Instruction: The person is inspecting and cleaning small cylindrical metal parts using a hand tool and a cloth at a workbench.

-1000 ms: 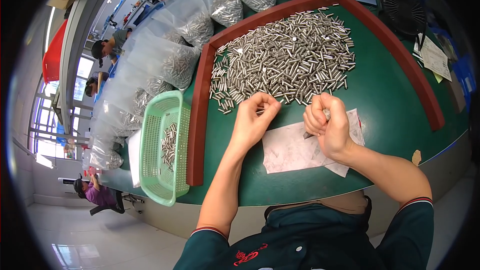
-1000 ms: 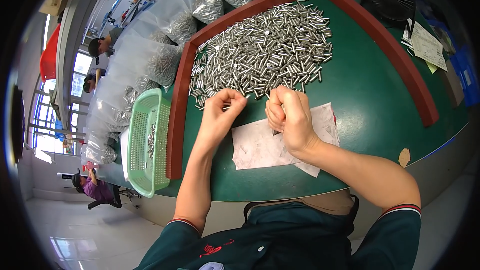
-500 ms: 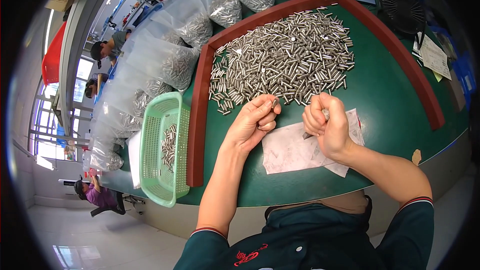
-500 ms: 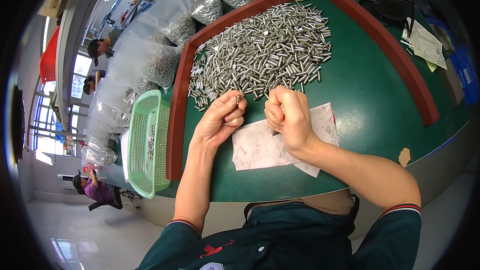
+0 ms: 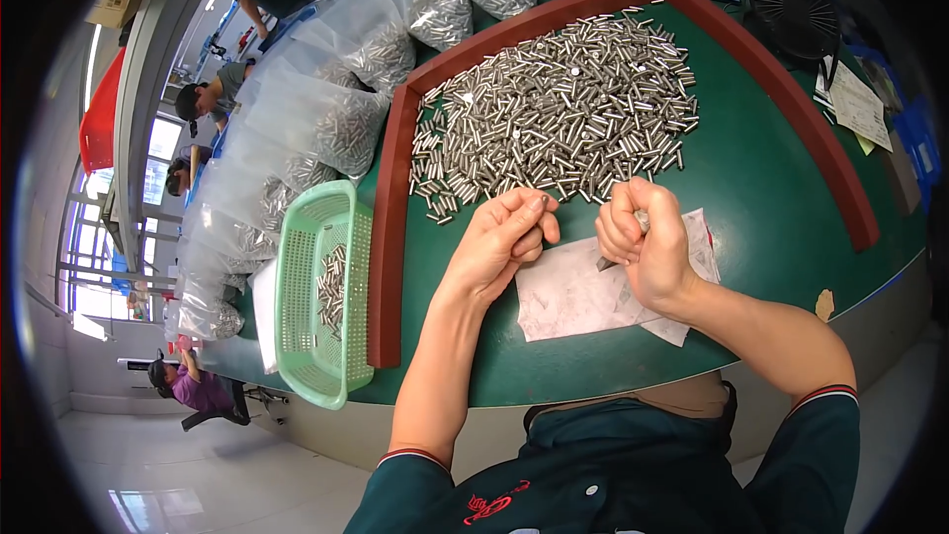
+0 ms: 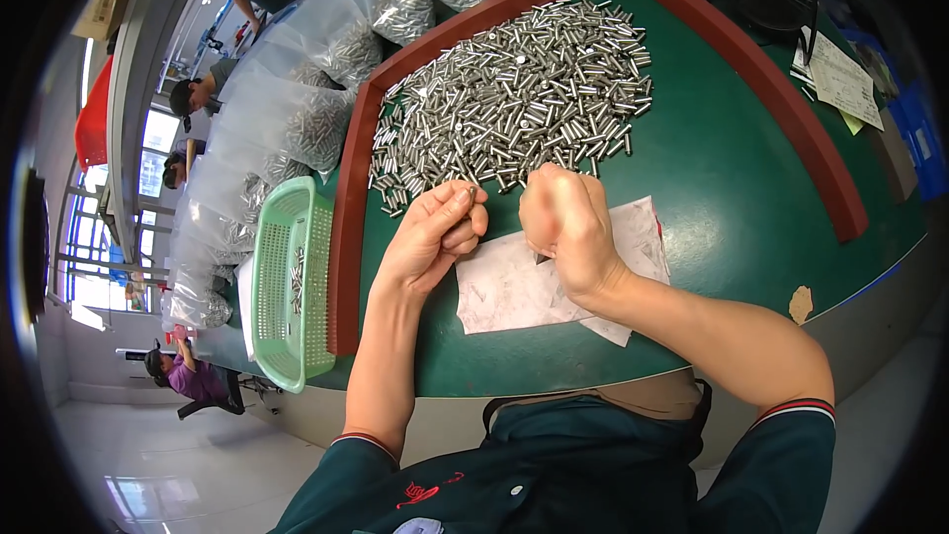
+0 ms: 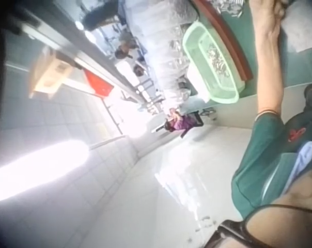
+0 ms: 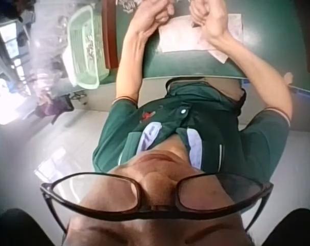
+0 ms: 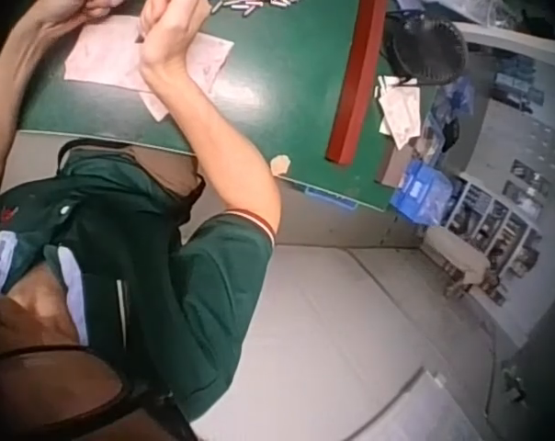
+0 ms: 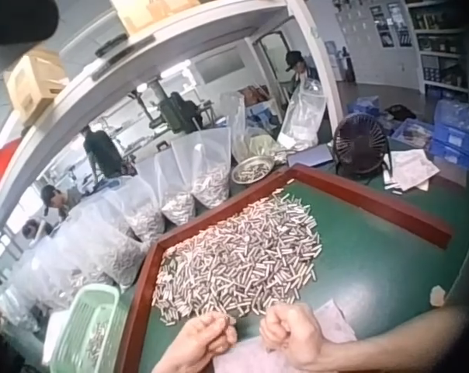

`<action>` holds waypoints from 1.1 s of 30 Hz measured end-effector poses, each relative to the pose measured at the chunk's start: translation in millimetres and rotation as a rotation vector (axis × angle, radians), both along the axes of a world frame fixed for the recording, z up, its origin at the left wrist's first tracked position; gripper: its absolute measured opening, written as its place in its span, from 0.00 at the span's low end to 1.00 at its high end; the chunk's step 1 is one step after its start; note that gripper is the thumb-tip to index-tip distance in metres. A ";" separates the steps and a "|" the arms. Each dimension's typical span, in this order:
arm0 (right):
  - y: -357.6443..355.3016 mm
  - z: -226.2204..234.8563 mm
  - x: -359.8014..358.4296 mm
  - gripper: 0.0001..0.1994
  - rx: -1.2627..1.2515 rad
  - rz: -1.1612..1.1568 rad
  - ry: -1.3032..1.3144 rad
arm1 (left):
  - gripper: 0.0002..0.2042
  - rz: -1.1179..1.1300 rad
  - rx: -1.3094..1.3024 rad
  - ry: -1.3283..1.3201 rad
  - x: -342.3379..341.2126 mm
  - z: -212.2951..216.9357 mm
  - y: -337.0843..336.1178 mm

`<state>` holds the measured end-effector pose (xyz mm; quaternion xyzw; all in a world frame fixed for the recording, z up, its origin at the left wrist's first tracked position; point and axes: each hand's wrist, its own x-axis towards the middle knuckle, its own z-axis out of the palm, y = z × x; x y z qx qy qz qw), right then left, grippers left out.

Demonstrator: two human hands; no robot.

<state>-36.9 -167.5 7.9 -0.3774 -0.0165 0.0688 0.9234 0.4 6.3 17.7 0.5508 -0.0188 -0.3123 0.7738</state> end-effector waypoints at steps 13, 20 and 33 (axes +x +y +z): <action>-5.0 2.3 3.0 0.20 0.048 -0.046 0.019 | 0.07 -0.270 1.070 -0.706 -29.2 12.4 -30.7; -4.6 0.9 -1.2 0.18 0.081 -0.075 0.006 | 0.05 -0.208 1.021 -0.695 -32.4 10.4 -30.3; -3.2 0.6 -2.3 0.19 0.001 -0.047 -0.024 | 0.04 -0.204 1.037 -0.688 -31.9 11.6 -30.6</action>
